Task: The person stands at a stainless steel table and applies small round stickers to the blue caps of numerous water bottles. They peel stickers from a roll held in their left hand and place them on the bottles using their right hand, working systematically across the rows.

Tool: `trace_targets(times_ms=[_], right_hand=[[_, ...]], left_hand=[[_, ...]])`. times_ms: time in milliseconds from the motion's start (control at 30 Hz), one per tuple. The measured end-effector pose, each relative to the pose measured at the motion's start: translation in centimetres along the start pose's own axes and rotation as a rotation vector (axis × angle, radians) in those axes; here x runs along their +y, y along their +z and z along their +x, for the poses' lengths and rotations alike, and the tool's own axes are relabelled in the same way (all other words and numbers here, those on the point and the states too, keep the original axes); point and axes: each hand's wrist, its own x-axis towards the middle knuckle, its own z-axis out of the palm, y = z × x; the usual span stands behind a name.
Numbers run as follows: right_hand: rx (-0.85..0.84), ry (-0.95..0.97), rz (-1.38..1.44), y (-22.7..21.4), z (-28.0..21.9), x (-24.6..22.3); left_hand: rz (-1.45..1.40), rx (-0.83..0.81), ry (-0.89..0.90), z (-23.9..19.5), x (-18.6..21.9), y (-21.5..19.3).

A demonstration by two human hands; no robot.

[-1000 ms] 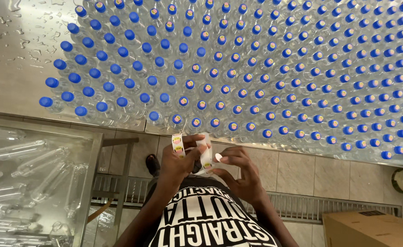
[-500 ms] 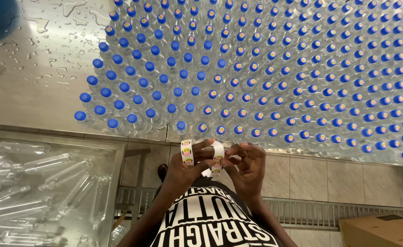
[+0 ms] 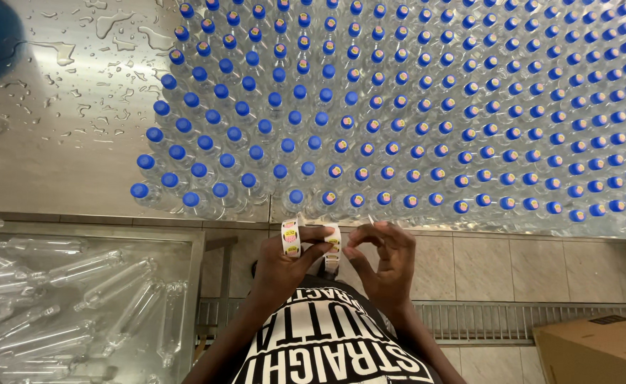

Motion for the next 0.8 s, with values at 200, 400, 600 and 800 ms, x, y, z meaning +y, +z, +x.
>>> trace_targets(times_ms=[200,400,600,800], right_hand=[[-0.094,-0.266,-0.301,0.3,2.7,-2.9],[-0.085,-0.388,-0.395,0.4,2.3,-1.7],[-0.064,-0.528,-0.406,0.5,2.8,-1.6],[-0.07,-0.6,-0.441,-0.2,2.2,-1.0]], left_hand=[[0.016,0.007,0.038,0.1,1.8,0.5],[0.051,0.027,0.078,-0.1,1.6,0.5],[0.11,0.039,0.069,-0.6,1.3,1.6],[0.142,0.071,-0.007,-0.6,1.7,1.9]])
